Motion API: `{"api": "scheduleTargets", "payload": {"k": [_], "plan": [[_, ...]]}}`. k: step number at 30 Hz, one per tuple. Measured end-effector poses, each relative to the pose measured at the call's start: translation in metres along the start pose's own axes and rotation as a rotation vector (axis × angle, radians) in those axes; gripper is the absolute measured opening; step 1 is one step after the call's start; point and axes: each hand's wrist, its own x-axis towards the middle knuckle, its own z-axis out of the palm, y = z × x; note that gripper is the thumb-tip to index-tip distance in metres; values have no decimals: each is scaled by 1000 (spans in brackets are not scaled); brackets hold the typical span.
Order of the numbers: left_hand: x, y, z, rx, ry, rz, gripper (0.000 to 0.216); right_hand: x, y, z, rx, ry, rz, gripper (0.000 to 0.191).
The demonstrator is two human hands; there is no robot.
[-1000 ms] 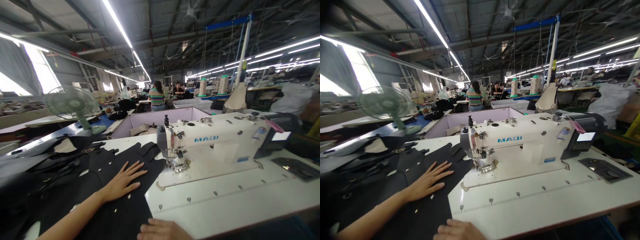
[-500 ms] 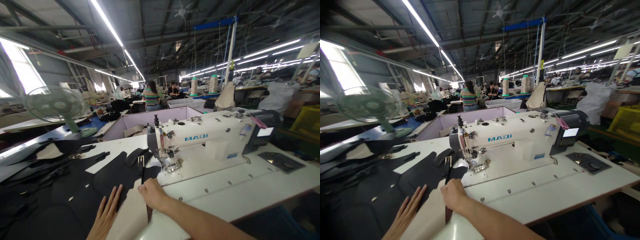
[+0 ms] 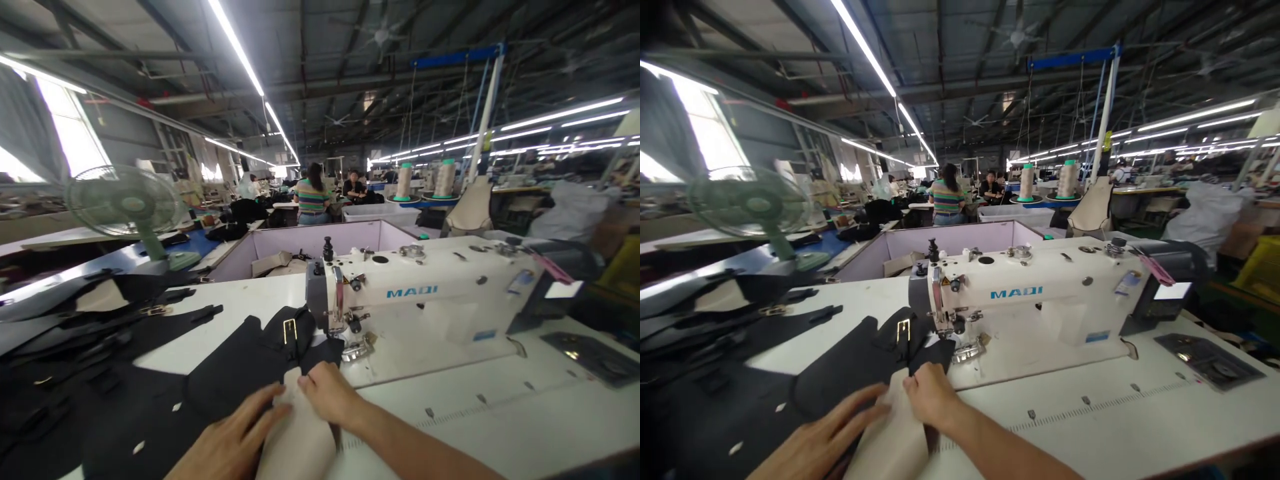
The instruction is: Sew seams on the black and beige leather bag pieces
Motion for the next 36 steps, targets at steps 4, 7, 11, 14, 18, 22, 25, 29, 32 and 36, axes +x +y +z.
{"api": "scheduleTargets", "payload": {"k": [4,7,11,14,18,22,25,29,32,36], "plan": [[27,-3,-1,36,-75,358,70,1,-1,2,86,-14,14,34],[45,-27,6,24,19,485,54,-16,10,1,193,-53,34,47],[80,-59,22,-77,63,562,50,-55,30,2,468,-143,1,56],[105,-66,35,-185,-8,681,54,-69,39,5,503,-155,76,53],[107,-62,45,-330,-70,588,52,-61,32,4,249,-74,247,44],[67,-49,53,-386,-53,415,48,-54,17,2,52,-152,222,37],[33,-33,66,-360,91,272,49,-53,17,3,67,-295,210,41],[23,-22,64,-216,134,154,47,-48,26,-3,183,-272,65,40],[48,-27,45,-94,15,200,49,-42,31,-13,242,-211,40,39],[89,-30,28,-89,-34,205,43,-37,36,-16,201,-114,133,40]]}}
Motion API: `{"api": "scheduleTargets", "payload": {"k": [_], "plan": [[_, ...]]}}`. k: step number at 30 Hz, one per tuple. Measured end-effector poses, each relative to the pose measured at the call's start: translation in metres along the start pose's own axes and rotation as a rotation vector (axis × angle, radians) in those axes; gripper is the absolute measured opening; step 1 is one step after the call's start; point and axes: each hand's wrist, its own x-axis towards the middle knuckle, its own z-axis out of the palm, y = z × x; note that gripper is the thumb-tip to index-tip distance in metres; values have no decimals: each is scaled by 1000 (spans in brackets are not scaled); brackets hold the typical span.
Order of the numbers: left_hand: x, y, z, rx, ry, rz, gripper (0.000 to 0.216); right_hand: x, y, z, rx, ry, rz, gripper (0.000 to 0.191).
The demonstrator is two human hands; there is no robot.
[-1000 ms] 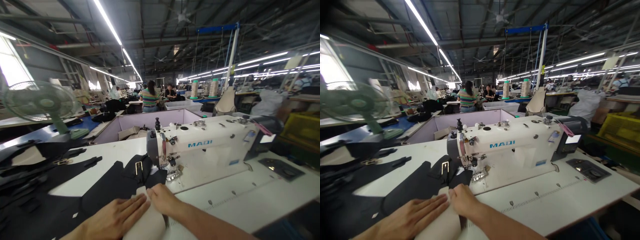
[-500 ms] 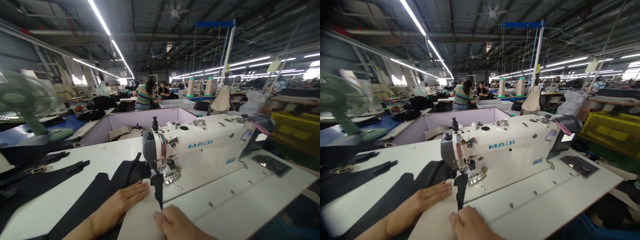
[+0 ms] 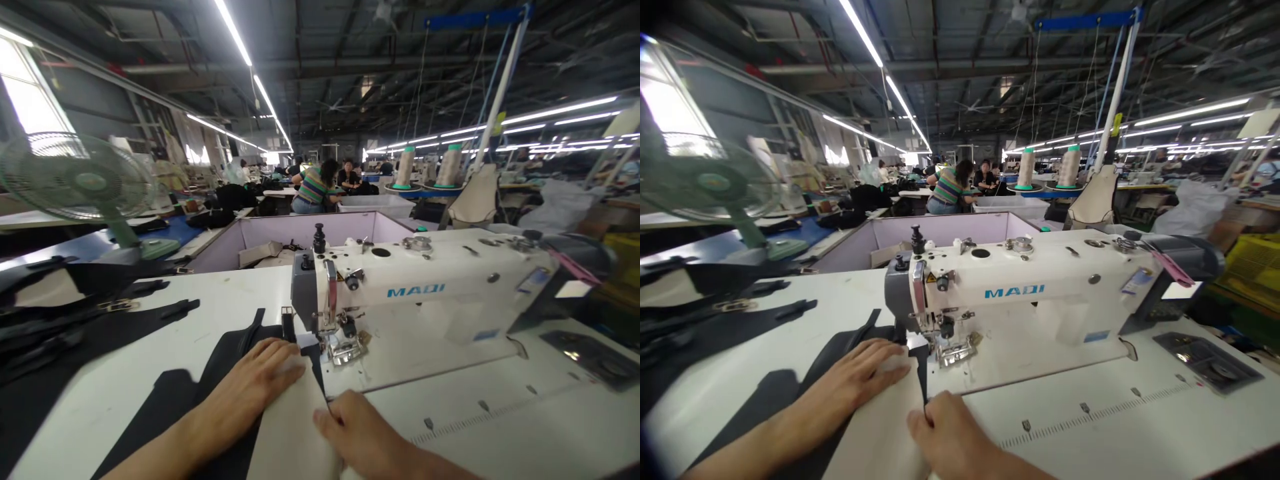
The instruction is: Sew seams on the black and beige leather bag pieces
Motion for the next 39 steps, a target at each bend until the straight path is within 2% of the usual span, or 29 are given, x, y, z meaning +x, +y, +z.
{"api": "scheduleTargets", "payload": {"k": [4,6,7,9,11,13,17,22,24,26,28,30,32,33,36,39], "plan": [[11,-7,13,-211,1,2,46,3,4,1,4,93,52,40],[7,-10,24,-293,35,-35,50,3,8,-2,18,94,9,34],[4,-11,28,-326,53,-59,52,3,11,-4,17,118,-65,27],[0,-11,32,-383,61,-94,54,6,18,-12,-47,273,-267,13],[-2,-11,33,-424,49,-115,54,15,27,-19,-173,474,-444,21],[-1,-10,31,-453,42,-145,52,27,34,-24,-303,527,-530,25],[1,-9,29,-517,23,-213,50,41,41,-27,-383,418,-568,28],[3,-9,26,-565,-18,-261,48,9,49,-40,-440,334,-607,28],[4,-10,26,-586,-11,-278,46,-6,52,-47,-487,290,-689,32],[6,-11,25,-600,2,-284,44,-10,51,-52,-524,178,-800,37],[7,-12,25,-596,9,-283,43,-1,45,-51,-574,27,-897,46],[6,-11,24,-573,4,-282,43,16,39,-44,-596,-43,-991,49],[6,-6,22,-530,-12,-272,46,32,35,-34,-568,3,-1097,26],[5,-2,21,-502,-19,-251,48,36,35,-28,-547,38,-1121,22],[3,14,17,-438,-21,-148,56,34,45,-14,-491,110,-1147,33],[3,26,12,-400,-10,-41,63,22,60,-9,-415,188,-1242,42]]}}
